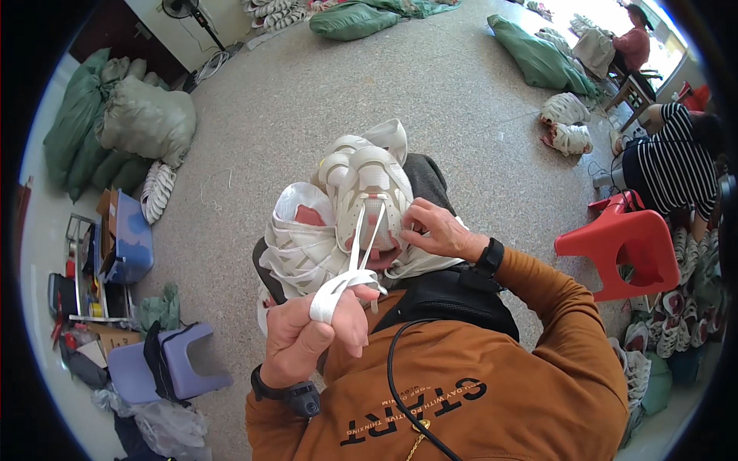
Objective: The person sits on the floor and laces a white sneaker with pink accents. They thread the laces through the eyelets, pull them tight, and tie a knot. The person handles the shoe and laces by hand, working on one shoe at a time.
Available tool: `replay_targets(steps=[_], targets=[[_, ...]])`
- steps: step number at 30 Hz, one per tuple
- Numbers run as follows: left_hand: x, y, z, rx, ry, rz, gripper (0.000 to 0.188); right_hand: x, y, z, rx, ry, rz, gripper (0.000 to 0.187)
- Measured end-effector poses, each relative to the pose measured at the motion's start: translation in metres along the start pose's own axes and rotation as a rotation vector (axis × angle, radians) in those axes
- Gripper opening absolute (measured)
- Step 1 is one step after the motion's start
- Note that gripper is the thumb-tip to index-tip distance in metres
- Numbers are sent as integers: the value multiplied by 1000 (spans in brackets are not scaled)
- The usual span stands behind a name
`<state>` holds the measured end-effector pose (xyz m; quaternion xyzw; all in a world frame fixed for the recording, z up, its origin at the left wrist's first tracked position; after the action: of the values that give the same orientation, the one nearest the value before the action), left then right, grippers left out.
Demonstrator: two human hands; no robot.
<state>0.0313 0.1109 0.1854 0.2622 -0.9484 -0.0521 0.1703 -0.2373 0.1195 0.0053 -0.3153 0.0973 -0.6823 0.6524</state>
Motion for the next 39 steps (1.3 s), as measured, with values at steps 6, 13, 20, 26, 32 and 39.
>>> replay_targets(steps=[6, 13, 20, 26, 32, 39], targets=[[10, 5, 5, 6, 60, -24, 41, 1, -4, -9, 71, 90, 20, 15], [12, 19, 13, -35, -8, 87, 38, -8, 1, 5, 447, 309, 135, 18], [8, 24, 12, 10, -79, 207, 23, -2, 8, -4, 392, 279, 117, 17], [6, 32, 20, 5, -85, 302, 17, -13, 8, -19, 424, 384, 159, 17], [2, 33, 22, 2, -40, 292, 16, -14, -5, -17, 515, 481, 145, 15], [7, 37, 25, 48, -56, 331, 15, 13, -5, 16, 672, 419, 82, 21]])
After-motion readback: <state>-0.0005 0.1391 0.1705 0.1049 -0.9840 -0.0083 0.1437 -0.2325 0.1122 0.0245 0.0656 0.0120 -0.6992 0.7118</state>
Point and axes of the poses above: each hand's wrist, its own x-axis towards the middle knuckle, its own y-axis out of the palm, z = x × y, the point moved 2 cm from there along x, towards the middle knuckle, and after that the axes turned 1 degree about y, right-handed, at the moved point
